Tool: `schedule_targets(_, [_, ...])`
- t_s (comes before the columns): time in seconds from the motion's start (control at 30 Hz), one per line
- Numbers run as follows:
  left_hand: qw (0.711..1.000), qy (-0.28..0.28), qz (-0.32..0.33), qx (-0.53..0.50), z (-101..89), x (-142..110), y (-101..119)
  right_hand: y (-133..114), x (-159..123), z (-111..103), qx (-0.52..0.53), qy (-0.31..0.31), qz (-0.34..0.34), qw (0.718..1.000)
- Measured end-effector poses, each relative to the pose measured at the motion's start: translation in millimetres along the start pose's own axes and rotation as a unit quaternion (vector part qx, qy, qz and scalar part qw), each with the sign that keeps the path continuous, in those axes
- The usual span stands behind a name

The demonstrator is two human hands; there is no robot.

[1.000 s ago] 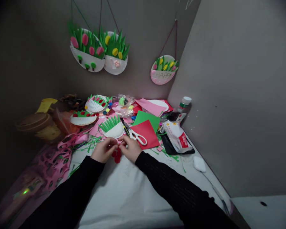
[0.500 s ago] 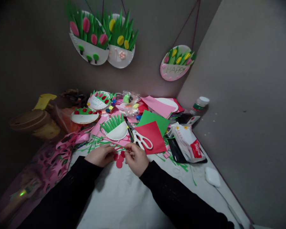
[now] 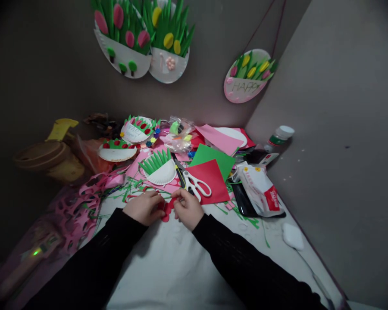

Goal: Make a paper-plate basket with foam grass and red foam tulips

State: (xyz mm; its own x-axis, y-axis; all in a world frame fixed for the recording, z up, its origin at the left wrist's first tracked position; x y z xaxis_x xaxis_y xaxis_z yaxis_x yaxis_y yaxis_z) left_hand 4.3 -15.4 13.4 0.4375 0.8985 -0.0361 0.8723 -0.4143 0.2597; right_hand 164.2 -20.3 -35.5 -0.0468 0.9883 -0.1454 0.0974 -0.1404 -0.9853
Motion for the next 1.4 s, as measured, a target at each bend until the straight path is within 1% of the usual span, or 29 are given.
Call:
schedule_targets(0.2, [0.999, 0.002, 0.001, -0.032, 12.0, 1, 3, -5, 2, -3, 0.046, 0.035, 0.02, 0.998])
schedule_targets(0.3, [0.997, 0.009, 0.012, -0.07, 12.3, 1, 1, -4, 3, -4, 0.055, 0.044, 0.02, 0.997])
schedule_targets(0.4, [0.991, 0.009, 0.018, -0.135, 10.0, 3, -7, -3, 3, -5, 0.069, 0.062, 0.018, 0.995])
schedule_targets(0.47, [0.984, 0.035, 0.006, -0.174, 8.3, 5, -14, -3, 3, -5, 0.078, 0.065, 0.02, 0.995])
schedule_targets(0.53, [0.98, 0.062, -0.012, -0.191, 8.7, 7, -21, -3, 3, -6, 0.077, 0.06, 0.021, 0.995])
schedule_targets(0.6, [0.979, 0.072, -0.018, -0.19, 11.8, 9, -25, -3, 2, -5, 0.072, 0.056, 0.021, 0.996])
schedule_targets(0.7, [0.983, 0.084, -0.021, -0.159, 17.8, 10, -27, -2, 2, -5, 0.057, 0.056, 0.02, 0.997])
schedule_targets(0.77, [0.986, 0.094, -0.039, -0.135, 20.4, 11, -28, -2, 2, -4, 0.046, 0.056, 0.016, 0.997])
schedule_targets(0.83, [0.987, 0.09, -0.053, -0.126, 21.3, 12, -30, -2, 2, -4, 0.039, 0.055, 0.012, 0.998])
schedule_targets(0.97, [0.987, 0.095, -0.051, -0.12, 19.7, 13, -34, 0, 3, -3, 0.029, 0.052, 0.004, 0.998])
schedule_targets(1.07, [0.983, 0.123, -0.041, -0.128, 15.7, 12, -31, 1, 3, -3, 0.026, 0.045, 0.003, 0.999])
schedule_targets(1.13, [0.975, 0.142, -0.053, -0.165, 11.9, 10, -25, -1, 2, -3, 0.032, 0.048, -0.001, 0.998])
schedule_targets(1.17, [0.968, 0.139, -0.063, -0.199, 10.3, 9, -21, -2, 2, -3, 0.036, 0.054, -0.004, 0.998])
schedule_targets(1.27, [0.943, 0.077, -0.079, -0.312, 8.8, 6, -8, -5, 1, -2, 0.053, 0.072, -0.009, 0.996])
schedule_targets(1.33, [0.933, 0.054, -0.077, -0.346, 9.9, 5, -2, -6, 1, 0, 0.06, 0.071, -0.01, 0.996])
schedule_targets(1.4, [0.93, 0.057, -0.076, -0.355, 11.5, 6, 0, -5, 0, 0, 0.059, 0.061, -0.032, 0.996])
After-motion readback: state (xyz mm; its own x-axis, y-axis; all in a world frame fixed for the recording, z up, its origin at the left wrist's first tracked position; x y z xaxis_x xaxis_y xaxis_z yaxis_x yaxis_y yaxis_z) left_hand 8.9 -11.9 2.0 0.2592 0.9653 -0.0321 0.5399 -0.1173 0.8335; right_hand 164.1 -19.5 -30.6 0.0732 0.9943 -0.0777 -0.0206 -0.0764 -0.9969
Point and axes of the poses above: each hand's wrist, its own x-axis towards the middle knuckle, its own z-axis out of the palm, y = z × x, the point moved 1 cm from there along x, towards the middle knuckle, and after that the axes turned 9 degrees about y, right-handed, at the moved point
